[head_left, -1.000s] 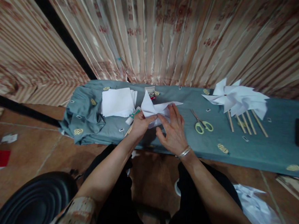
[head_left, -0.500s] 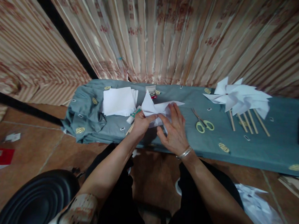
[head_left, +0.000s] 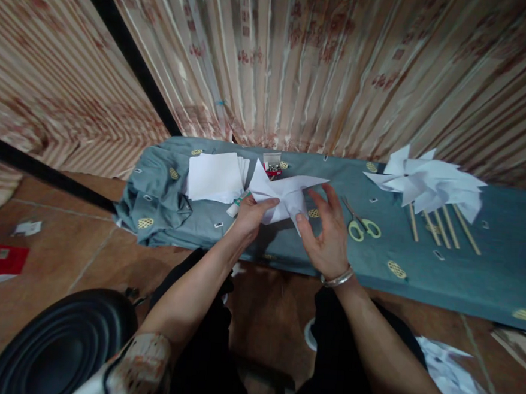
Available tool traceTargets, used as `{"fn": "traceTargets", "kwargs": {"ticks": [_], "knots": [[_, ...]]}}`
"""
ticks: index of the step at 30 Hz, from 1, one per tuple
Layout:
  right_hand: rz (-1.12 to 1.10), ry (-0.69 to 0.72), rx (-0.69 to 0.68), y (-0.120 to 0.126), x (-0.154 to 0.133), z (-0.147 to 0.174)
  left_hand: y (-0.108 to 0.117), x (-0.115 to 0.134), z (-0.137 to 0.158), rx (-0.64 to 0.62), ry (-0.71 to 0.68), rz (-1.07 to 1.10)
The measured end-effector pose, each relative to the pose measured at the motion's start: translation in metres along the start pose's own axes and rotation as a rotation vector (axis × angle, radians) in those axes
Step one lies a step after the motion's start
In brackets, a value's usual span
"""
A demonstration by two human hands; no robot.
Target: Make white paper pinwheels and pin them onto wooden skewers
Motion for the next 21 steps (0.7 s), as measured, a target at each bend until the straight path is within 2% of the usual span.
{"fn": "traceTargets", "kwargs": {"ticks": [3, 7, 10, 14, 21], "knots": [[-0.162, -0.174, -0.001, -0.006, 0.019, -0.002, -0.003, -0.004, 0.001, -0.029, -0.016, -0.010], [-0.535, -0.466, -0.110, -0.027, 0.045, -0.002, -0.009, -0.010, 0.005, -0.097, -0.005, -0.015], [-0.734, -0.627, -0.109, -0.033, 0.057, -0.001, -0.011, -0.010, 0.005, -0.102, -0.010, -0.012], [-0.803, -0.696, -0.066, -0.028, 0.060, -0.002, -0.011, -0.009, 0.004, -0.093, -0.024, -0.018], [-0.915, -0.775, -0.177, -0.034, 0.050, 0.001, -0.016, -0.017, 0.008, -0.147, 0.023, -0.009]]}}
Point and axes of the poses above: each hand's wrist, its own z-axis away from the middle knuckle, its own y-axis out of the back of the hand, x = y × z, the point moved 5 cm from there along -z, towards the middle knuckle, and after that the axes turned 8 degrees about z, right-handed, at the moved point
